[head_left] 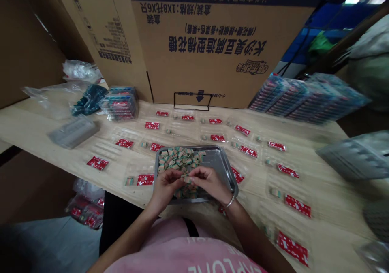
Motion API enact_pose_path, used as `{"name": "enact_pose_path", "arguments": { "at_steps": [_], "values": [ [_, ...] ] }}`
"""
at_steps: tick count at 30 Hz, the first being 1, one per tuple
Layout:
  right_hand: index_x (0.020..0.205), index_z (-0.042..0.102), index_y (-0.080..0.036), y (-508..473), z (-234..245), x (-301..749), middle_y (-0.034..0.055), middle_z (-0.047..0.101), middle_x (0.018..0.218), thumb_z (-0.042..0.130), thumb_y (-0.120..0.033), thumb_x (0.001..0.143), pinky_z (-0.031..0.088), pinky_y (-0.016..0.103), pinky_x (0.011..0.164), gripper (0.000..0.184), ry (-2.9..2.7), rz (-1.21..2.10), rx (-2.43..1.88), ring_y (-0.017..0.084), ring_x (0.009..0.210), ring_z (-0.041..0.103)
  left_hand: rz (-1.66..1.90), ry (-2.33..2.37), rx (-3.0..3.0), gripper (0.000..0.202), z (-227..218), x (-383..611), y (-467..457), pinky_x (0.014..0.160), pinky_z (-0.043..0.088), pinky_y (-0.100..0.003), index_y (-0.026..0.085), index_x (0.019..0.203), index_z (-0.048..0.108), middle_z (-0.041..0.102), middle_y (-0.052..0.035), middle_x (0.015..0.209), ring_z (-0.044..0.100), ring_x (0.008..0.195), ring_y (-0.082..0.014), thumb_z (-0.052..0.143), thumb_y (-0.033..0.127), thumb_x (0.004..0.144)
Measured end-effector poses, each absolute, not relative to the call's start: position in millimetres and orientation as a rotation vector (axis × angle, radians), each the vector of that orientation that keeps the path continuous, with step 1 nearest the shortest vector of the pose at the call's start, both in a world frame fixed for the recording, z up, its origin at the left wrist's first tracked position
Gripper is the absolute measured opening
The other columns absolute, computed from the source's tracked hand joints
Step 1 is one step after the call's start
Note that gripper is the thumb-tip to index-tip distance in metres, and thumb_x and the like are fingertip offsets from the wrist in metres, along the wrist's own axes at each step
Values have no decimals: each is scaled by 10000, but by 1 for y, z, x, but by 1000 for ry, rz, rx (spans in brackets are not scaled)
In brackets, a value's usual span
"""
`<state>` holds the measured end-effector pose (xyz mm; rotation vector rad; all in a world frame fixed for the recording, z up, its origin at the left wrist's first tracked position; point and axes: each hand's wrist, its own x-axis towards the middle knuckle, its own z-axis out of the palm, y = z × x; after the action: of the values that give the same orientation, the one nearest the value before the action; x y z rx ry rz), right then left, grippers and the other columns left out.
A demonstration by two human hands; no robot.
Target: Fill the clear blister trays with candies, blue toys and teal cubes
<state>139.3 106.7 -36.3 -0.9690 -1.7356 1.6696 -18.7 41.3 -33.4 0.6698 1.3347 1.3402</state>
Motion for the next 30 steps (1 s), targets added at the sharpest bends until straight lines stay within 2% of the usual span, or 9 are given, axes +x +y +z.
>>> {"name": "enact_pose_path", "arguments": {
  "at_steps": [5, 8, 11, 14, 17, 20, 24, 27, 30],
  "values": [
    [786, 640, -164, 99, -36, 125, 5, 651, 691, 585, -226, 736, 452, 226, 572, 96, -1823, 1454, -1022, 123, 617, 586, 1305, 1331, 723, 272, -33, -22, 39, 592, 496, -244, 149, 710, 678, 678, -18, 658, 612, 599, -135, 786, 328, 536],
    [789, 632, -166, 96, -32, 121, 7, 648, 687, 563, -181, 749, 465, 224, 568, 82, -1902, 1312, -1060, 124, 611, 595, 1351, 1336, 733, 273, -35, -23, 39, 572, 482, -231, 147, 698, 672, 673, -12, 635, 601, 578, -126, 801, 289, 504],
    [912, 644, -171, 95, -27, 118, 68, 668, 910, 529, -142, 787, 502, 289, 741, 173, -2106, 1040, -954, 168, 832, 630, 1384, 1369, 724, 241, -37, -27, 39, 549, 459, -215, 141, 671, 661, 661, -7, 611, 582, 549, -114, 791, 248, 498],
    [1033, 630, -195, 96, -24, 113, 92, 623, 1132, 471, -134, 847, 451, 350, 907, 252, -2327, 828, -725, 193, 1049, 575, 1394, 1333, 648, 303, -33, -33, 37, 557, 464, -228, 148, 771, 629, 665, -8, 640, 593, 560, -125, 769, 236, 518],
    [961, 632, -197, 99, -21, 99, 67, 666, 1031, 492, -128, 849, 471, 311, 851, 192, -2384, 909, -662, 172, 963, 612, 1444, 1313, 621, 395, -28, -42, 32, 554, 456, -228, 167, 869, 565, 654, 4, 637, 595, 559, -129, 753, 225, 526],
    [838, 629, -197, 100, -14, 78, 34, 675, 867, 545, -91, 801, 473, 271, 747, 140, -2467, 968, -682, 160, 829, 625, 1513, 1422, 702, 356, -27, -53, 24, 558, 441, -216, 171, 879, 559, 652, -5, 671, 599, 599, -130, 714, 206, 561],
    [765, 651, -184, 115, -6, 41, 17, 658, 758, 601, -84, 747, 450, 253, 672, 113, -2575, 949, -601, 155, 729, 613, 1594, 1575, 769, 346, -34, -77, 18, 613, 467, -238, 180, 954, 563, 642, -19, 753, 611, 670, -143, 673, 238, 631],
    [737, 671, -171, 159, -11, 2, -14, 668, 675, 650, -100, 703, 449, 212, 601, 82, -2493, 1156, -720, 123, 632, 611, 1658, 1704, 839, 390, -43, -104, 17, 724, 492, -301, 190, 1051, 552, 645, -63, 906, 627, 810, -183, 650, 305, 692],
    [735, 678, -134, 222, -22, -49, 18, 690, 707, 642, -84, 692, 461, 218, 614, 75, -2406, 1073, -954, 131, 662, 621, 1668, 1967, 988, 380, -51, -131, 16, 873, 448, -384, 191, 1047, 585, 625, -97, 1055, 582, 992, -236, 643, 342, 703]
  ]
}}
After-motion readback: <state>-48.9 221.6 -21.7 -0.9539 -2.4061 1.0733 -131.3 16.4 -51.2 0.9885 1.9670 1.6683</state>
